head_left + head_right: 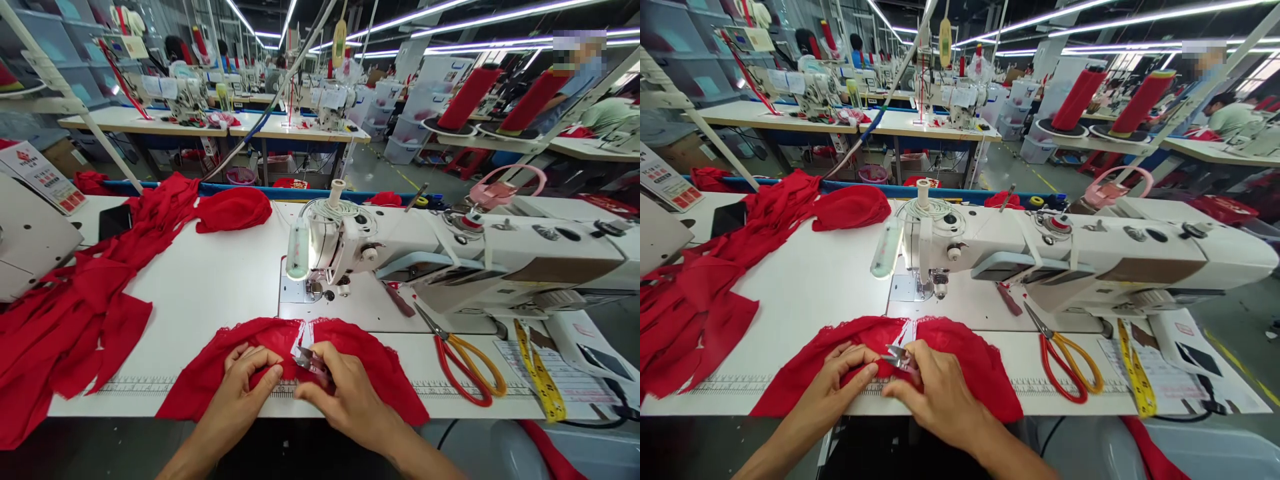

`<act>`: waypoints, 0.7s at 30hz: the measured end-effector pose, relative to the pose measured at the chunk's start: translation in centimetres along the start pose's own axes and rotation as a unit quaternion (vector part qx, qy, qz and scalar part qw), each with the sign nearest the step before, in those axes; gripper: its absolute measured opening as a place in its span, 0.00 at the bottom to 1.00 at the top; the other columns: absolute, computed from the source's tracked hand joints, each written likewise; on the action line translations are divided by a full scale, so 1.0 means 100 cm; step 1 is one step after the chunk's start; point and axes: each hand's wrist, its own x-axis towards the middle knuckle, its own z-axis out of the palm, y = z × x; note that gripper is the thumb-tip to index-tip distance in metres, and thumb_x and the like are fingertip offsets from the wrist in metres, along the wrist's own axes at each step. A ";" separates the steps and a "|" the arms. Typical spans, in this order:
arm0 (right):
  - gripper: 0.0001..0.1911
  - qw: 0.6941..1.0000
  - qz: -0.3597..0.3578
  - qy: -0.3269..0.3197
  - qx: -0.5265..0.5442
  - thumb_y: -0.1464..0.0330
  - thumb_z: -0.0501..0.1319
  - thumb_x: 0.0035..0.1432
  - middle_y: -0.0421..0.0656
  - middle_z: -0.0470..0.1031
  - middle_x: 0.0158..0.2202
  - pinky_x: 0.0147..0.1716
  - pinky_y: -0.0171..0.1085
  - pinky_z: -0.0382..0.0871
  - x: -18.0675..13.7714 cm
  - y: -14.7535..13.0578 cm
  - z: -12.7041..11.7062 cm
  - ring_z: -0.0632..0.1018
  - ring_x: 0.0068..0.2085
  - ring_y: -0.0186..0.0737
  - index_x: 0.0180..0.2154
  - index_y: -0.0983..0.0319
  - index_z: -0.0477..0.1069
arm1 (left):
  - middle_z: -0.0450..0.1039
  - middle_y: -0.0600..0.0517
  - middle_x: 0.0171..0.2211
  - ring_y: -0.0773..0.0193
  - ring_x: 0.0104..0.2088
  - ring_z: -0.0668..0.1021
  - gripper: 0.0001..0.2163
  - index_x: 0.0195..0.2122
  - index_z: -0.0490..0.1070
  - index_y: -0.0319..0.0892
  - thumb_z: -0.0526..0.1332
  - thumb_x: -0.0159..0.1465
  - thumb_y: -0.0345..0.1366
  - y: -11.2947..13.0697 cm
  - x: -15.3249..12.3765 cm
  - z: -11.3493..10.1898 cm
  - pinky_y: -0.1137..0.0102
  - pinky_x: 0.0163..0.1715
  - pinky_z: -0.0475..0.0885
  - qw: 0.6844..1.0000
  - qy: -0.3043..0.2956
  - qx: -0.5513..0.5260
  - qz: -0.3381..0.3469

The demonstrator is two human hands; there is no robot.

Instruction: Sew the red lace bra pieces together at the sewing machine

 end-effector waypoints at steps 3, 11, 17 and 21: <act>0.09 0.994 -0.087 0.029 -0.053 0.62 0.55 0.71 0.39 0.74 0.28 0.26 0.34 0.63 0.004 0.002 0.007 0.74 0.26 0.35 0.44 0.61 0.67 | 0.77 0.52 0.37 0.55 0.46 0.75 0.10 0.35 0.74 0.48 0.56 0.67 0.43 0.002 0.001 -0.005 0.57 0.56 0.67 0.999 -0.026 0.008 0.042; 0.11 0.974 -0.178 0.101 -0.095 0.75 0.51 0.67 0.40 0.73 0.26 0.25 0.36 0.61 0.004 0.004 0.012 0.72 0.25 0.36 0.47 0.66 0.69 | 0.75 0.55 0.38 0.59 0.43 0.77 0.16 0.42 0.67 0.48 0.54 0.57 0.21 -0.006 0.000 0.014 0.52 0.63 0.50 0.938 0.162 0.162 0.261; 0.11 0.958 -0.225 0.128 -0.126 0.77 0.54 0.64 0.40 0.72 0.24 0.23 0.39 0.56 0.004 0.007 0.013 0.69 0.23 0.37 0.47 0.69 0.69 | 0.74 0.58 0.35 0.63 0.37 0.77 0.15 0.45 0.65 0.48 0.53 0.62 0.21 -0.004 0.003 0.018 0.55 0.62 0.48 0.936 0.169 0.151 0.270; 0.11 0.958 -0.234 0.122 -0.113 0.77 0.52 0.65 0.41 0.72 0.24 0.22 0.39 0.57 0.004 0.008 0.015 0.70 0.23 0.37 0.47 0.69 0.69 | 0.71 0.58 0.32 0.63 0.34 0.75 0.12 0.43 0.64 0.46 0.54 0.63 0.22 -0.003 0.003 0.019 0.54 0.61 0.51 0.924 0.176 0.195 0.279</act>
